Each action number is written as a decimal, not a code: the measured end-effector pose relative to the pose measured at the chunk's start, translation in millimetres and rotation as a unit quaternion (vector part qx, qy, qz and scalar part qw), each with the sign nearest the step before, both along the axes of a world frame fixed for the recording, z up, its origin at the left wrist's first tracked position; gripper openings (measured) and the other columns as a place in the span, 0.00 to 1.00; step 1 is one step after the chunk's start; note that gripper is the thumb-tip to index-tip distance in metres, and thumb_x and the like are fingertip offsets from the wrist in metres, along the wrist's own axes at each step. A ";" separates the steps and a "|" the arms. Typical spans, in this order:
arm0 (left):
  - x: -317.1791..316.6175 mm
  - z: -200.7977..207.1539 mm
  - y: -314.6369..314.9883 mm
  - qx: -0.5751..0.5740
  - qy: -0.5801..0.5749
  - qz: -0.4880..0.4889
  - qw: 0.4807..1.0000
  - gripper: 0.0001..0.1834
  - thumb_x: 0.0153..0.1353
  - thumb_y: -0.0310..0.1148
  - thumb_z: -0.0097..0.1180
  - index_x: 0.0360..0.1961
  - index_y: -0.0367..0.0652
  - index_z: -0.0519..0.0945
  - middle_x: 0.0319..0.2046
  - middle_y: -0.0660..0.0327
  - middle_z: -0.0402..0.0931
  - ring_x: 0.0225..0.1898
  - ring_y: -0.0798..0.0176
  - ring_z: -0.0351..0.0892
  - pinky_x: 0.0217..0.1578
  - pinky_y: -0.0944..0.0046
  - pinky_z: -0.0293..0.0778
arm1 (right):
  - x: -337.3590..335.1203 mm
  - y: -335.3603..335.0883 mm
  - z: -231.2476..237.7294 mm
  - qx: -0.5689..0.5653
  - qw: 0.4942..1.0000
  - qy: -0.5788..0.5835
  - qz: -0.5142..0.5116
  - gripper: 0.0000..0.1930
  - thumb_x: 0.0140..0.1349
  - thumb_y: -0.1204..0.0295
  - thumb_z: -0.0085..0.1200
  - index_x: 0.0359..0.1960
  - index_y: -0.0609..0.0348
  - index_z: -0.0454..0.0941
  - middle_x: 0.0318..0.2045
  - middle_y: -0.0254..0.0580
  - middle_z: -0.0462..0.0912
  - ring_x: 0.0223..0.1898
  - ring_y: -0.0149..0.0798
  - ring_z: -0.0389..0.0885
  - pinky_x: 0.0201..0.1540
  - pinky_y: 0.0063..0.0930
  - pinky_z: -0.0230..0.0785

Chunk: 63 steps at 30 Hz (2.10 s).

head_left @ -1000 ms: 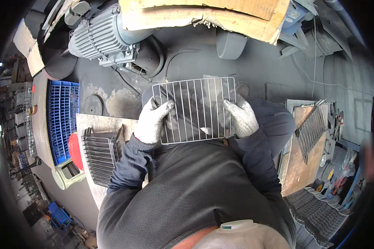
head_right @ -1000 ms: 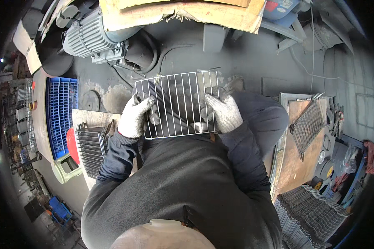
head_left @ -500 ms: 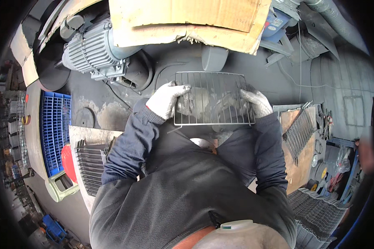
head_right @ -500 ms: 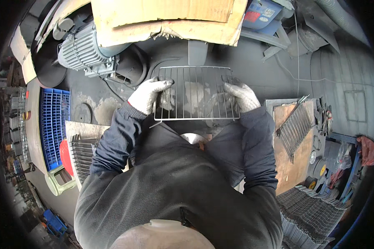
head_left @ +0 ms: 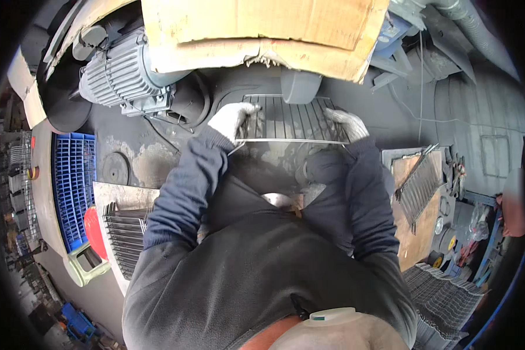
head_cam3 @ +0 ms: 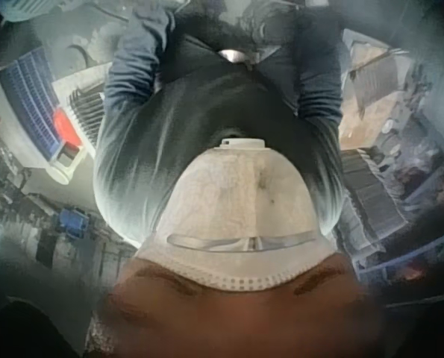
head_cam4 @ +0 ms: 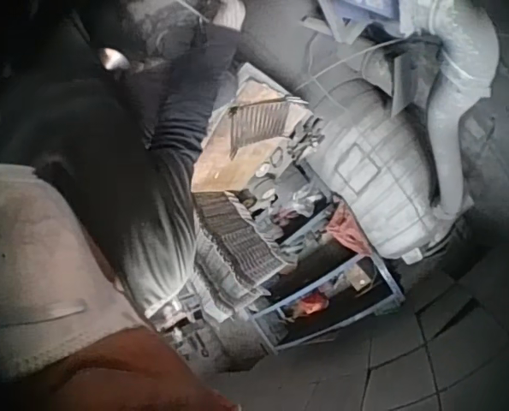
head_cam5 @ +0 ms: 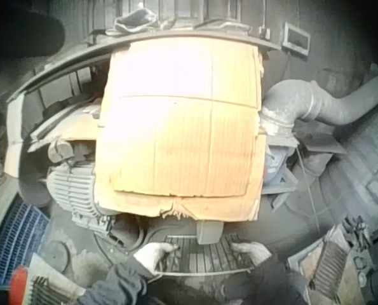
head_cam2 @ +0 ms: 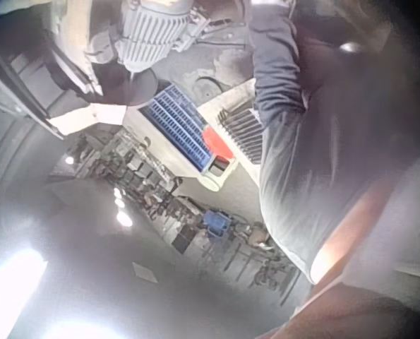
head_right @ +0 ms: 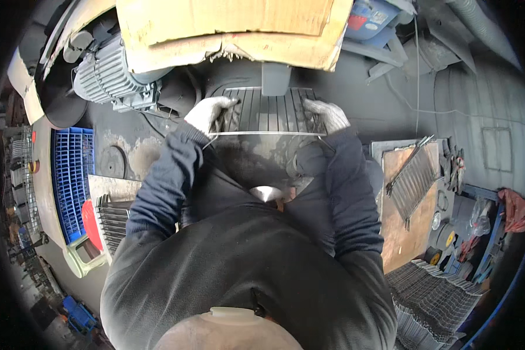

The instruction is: Inspecting and handling small wire metal grates.

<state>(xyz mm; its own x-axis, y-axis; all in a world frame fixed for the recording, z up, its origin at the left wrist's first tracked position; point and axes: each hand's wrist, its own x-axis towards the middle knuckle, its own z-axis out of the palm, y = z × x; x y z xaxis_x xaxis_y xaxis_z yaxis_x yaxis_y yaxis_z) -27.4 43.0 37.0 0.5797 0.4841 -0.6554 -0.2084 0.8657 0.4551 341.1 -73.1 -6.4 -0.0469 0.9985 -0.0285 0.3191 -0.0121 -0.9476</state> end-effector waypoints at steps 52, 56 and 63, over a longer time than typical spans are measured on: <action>-13.1 -48.0 -64.2 0.400 0.336 -0.001 0.852 0.19 0.67 0.38 0.68 0.46 0.33 0.78 0.33 0.56 0.83 0.32 0.63 0.83 0.38 0.61 0.79 | -107.2 11.2 -17.1 -0.032 0.959 0.189 -0.206 0.20 0.66 0.72 0.69 0.55 0.68 0.78 0.48 0.45 0.86 0.51 0.39 0.83 0.58 0.32 0.75; -51.6 -64.1 -71.7 0.425 0.225 0.085 0.873 0.12 0.69 0.33 0.67 0.43 0.36 0.78 0.33 0.60 0.82 0.33 0.68 0.81 0.38 0.65 0.78 | -129.7 9.6 -11.8 -0.095 0.976 0.118 -0.159 0.18 0.67 0.75 0.67 0.56 0.65 0.80 0.50 0.41 0.87 0.51 0.35 0.83 0.58 0.30 0.75; -12.6 7.7 -115.2 0.240 0.025 0.034 0.970 0.10 0.73 0.31 0.63 0.46 0.40 0.75 0.32 0.61 0.83 0.25 0.68 0.83 0.26 0.70 0.79 | -68.2 -82.8 69.7 -0.085 0.962 0.223 -0.135 0.17 0.72 0.75 0.60 0.60 0.63 0.78 0.48 0.37 0.86 0.44 0.31 0.83 0.45 0.29 0.78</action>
<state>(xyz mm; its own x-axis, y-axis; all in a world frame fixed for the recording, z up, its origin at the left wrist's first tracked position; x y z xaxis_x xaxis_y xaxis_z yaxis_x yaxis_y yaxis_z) -40.0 -72.2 44.7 0.5100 0.7758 -0.3715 -0.2251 0.5372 0.8129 272.9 -155.9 63.3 0.1684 0.9584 -0.2305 -0.1545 -0.2053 -0.9664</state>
